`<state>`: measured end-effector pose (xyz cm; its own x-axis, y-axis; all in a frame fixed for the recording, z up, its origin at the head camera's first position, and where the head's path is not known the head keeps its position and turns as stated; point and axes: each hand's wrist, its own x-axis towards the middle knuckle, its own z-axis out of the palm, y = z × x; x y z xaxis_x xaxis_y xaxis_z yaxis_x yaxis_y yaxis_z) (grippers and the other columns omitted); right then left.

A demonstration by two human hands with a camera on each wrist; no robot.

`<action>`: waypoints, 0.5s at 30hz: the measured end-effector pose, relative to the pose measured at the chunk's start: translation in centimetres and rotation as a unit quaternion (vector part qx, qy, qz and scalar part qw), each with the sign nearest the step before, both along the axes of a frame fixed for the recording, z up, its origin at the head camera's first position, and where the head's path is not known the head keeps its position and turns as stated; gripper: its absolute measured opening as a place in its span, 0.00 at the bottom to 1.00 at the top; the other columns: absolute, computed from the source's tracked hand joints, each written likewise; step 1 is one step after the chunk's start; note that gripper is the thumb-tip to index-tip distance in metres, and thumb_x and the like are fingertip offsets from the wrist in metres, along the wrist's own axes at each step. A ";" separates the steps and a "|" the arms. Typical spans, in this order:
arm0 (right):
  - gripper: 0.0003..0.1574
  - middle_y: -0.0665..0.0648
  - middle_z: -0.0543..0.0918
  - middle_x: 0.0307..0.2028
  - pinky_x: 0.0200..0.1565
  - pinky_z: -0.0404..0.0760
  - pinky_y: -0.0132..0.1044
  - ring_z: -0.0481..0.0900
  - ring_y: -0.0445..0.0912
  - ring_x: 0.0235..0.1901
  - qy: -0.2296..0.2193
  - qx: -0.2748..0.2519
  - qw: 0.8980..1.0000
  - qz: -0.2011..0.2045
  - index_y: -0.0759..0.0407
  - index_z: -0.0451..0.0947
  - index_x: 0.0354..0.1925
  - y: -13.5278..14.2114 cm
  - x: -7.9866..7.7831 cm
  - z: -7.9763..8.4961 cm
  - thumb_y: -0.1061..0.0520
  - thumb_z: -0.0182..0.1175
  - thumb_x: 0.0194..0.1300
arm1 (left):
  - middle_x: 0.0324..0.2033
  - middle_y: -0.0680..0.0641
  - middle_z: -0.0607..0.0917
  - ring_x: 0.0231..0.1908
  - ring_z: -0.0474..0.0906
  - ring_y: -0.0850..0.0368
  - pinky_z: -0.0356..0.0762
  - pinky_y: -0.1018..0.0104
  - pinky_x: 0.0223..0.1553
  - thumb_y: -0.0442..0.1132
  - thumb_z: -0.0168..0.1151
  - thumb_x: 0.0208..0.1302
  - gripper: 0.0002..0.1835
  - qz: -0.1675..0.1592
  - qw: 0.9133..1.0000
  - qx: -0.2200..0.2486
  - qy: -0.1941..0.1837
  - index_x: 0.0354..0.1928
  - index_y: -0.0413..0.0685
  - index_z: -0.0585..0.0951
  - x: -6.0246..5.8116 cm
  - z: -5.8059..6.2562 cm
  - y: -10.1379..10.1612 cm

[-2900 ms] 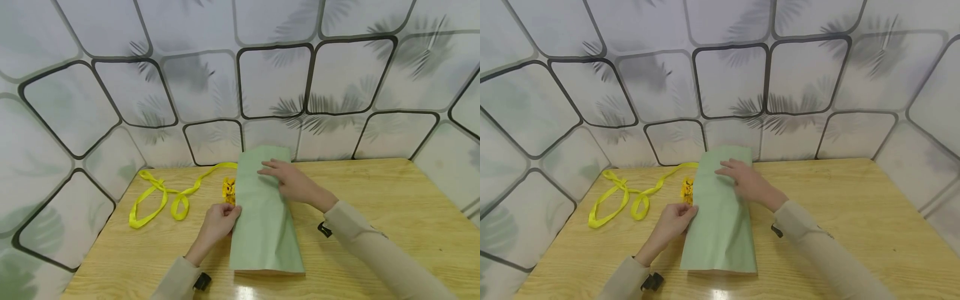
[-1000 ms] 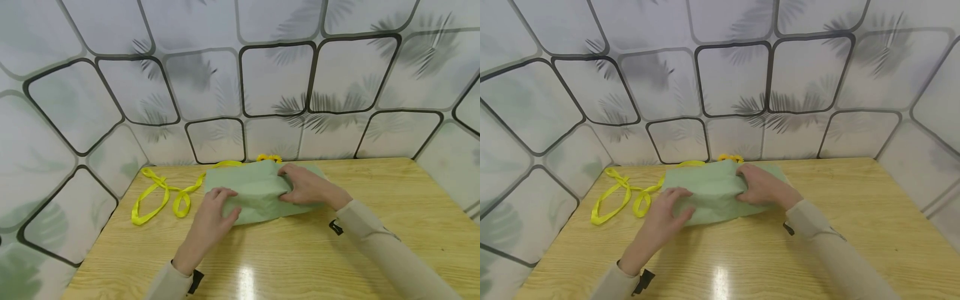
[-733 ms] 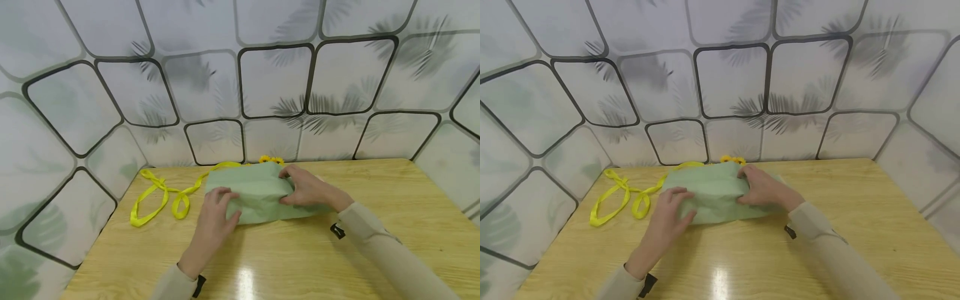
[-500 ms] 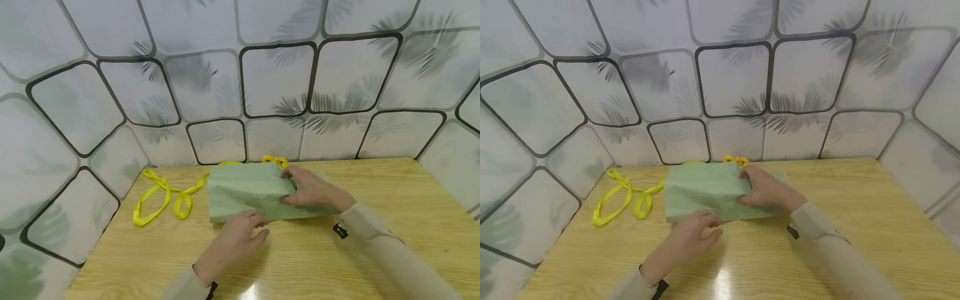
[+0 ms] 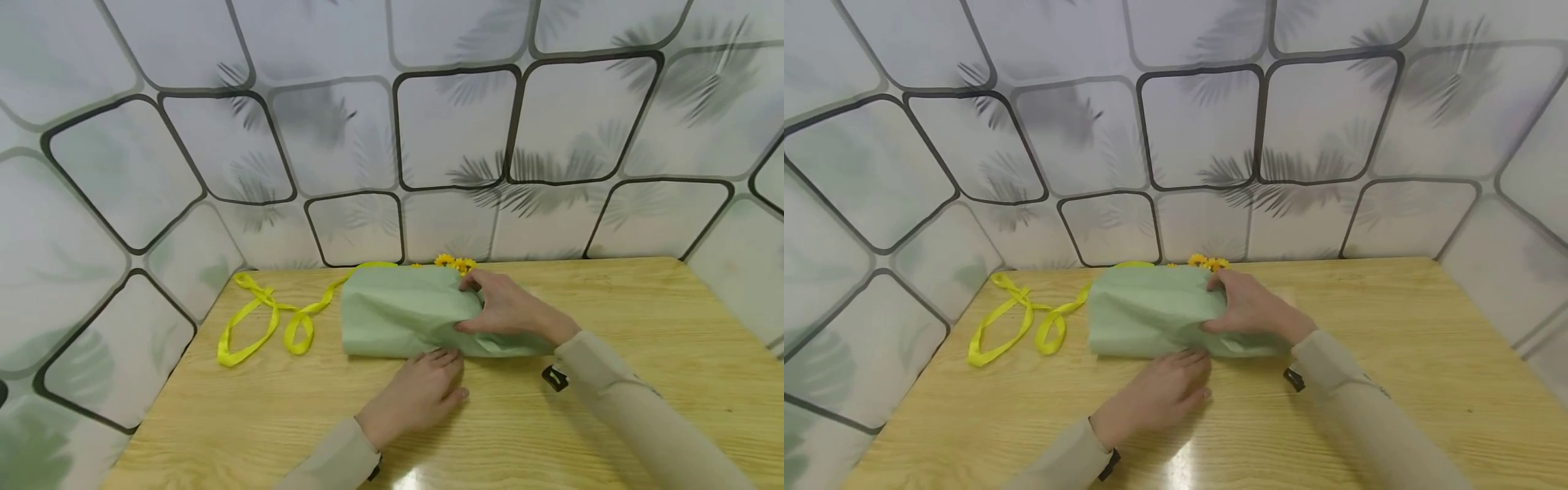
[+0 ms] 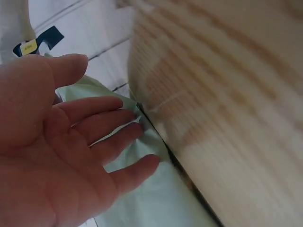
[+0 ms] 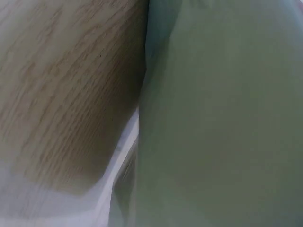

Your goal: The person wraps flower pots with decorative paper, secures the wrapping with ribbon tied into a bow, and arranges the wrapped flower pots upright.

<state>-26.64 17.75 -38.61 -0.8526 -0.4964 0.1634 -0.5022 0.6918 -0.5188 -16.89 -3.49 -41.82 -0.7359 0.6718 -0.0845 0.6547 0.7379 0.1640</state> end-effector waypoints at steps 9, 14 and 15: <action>0.38 0.56 0.84 0.49 0.52 0.82 0.49 0.82 0.51 0.50 0.006 -0.017 1.000 0.000 0.58 0.77 0.52 0.0 0.6 0.0 0.44 0.80 0.48 | 0.76 0.44 0.67 0.75 0.66 0.52 0.76 0.48 0.67 0.60 0.52 0.77 0.35 0.001 0.999 -0.019 -0.035 0.76 0.46 0.67 0.5 0.4 0.4; 0.37 0.57 0.82 0.49 0.52 0.81 0.49 0.81 0.51 0.50 0.026 -0.004 0.999 0.027 0.59 0.76 0.51 0.0 1.2 -0.3 0.45 0.80 0.49 | 0.68 0.49 0.79 0.65 0.77 0.60 0.80 0.59 0.61 0.58 0.54 0.77 0.28 -0.022 0.997 0.030 -0.072 0.67 0.49 0.77 0.5 0.9 -0.7; 0.37 0.57 0.82 0.49 0.52 0.81 0.50 0.80 0.51 0.50 0.031 -0.002 0.999 0.030 0.59 0.76 0.51 0.0 1.2 -0.3 0.45 0.80 0.49 | 0.62 0.51 0.84 0.58 0.82 0.63 0.82 0.64 0.56 0.56 0.55 0.77 0.24 -0.017 0.995 0.065 -0.074 0.63 0.49 0.81 0.3 1.3 -1.1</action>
<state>-25.40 17.74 -38.88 -0.8097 -0.5453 0.2170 -0.5738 0.6577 -0.4881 -16.54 -4.62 -40.54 -0.6981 0.7088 -0.1010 0.6408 0.6815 0.3534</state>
